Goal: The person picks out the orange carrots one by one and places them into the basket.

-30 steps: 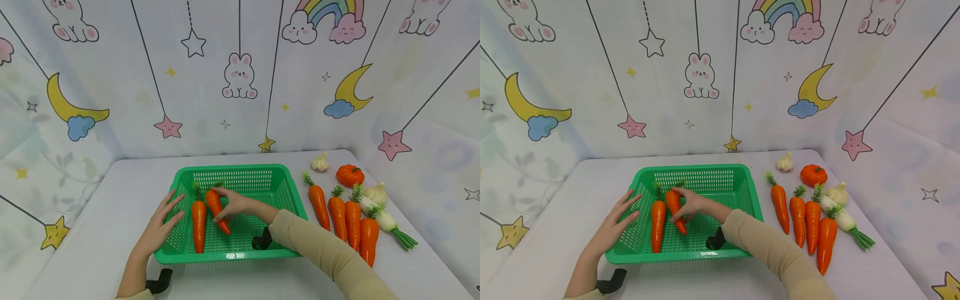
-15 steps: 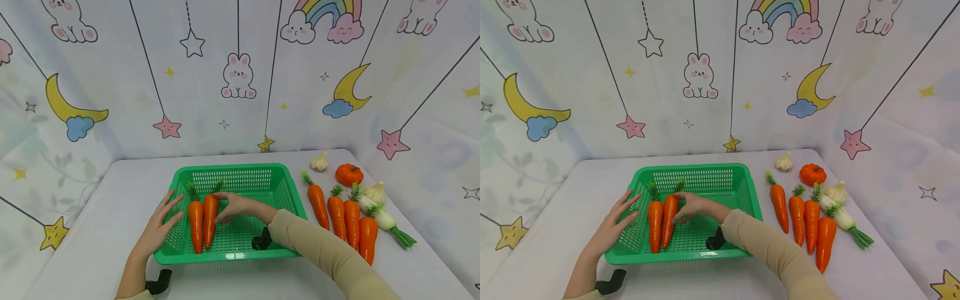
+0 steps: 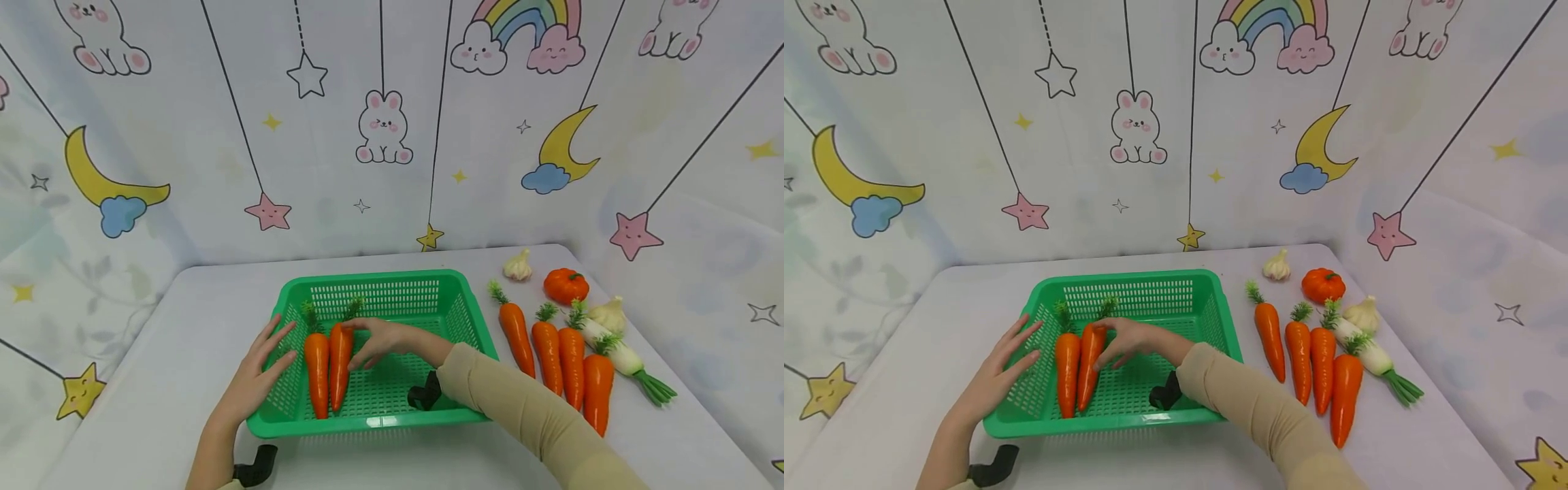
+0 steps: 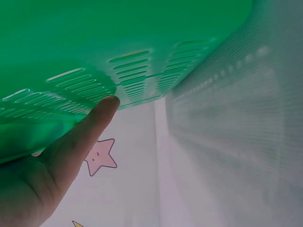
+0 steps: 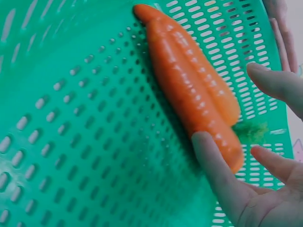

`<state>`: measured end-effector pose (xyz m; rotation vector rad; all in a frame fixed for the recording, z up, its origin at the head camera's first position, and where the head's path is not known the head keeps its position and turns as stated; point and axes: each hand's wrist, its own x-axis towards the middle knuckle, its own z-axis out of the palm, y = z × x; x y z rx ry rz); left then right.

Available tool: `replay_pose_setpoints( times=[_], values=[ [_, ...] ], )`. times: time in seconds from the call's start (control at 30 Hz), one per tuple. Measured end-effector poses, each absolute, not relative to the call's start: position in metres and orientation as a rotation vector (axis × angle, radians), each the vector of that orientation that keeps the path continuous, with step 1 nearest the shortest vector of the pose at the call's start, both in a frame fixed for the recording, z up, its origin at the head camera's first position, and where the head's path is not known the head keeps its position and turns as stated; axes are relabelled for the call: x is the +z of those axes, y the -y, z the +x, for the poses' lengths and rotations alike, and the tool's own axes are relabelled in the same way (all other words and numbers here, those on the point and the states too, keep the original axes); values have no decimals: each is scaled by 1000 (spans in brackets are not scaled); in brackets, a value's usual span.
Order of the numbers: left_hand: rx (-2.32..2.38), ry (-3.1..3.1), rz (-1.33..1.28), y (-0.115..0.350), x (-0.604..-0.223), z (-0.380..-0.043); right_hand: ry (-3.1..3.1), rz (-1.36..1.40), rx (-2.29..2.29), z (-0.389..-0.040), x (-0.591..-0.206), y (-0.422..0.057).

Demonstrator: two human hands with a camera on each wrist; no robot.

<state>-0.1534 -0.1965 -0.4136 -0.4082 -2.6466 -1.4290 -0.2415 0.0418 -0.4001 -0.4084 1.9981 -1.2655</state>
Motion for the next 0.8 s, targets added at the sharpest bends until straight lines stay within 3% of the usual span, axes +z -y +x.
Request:
replay_pose_setpoints(
  times=[0.37, 0.8],
  values=[
    [-1290, 2694, -443, 195, -409, -154, -2019, -649, -1172, -235, -374, -55],
    [-1236, 2715, -441, 195, -407, -159, -2109, -848, -1215, -218, -331, -121]
  ],
)
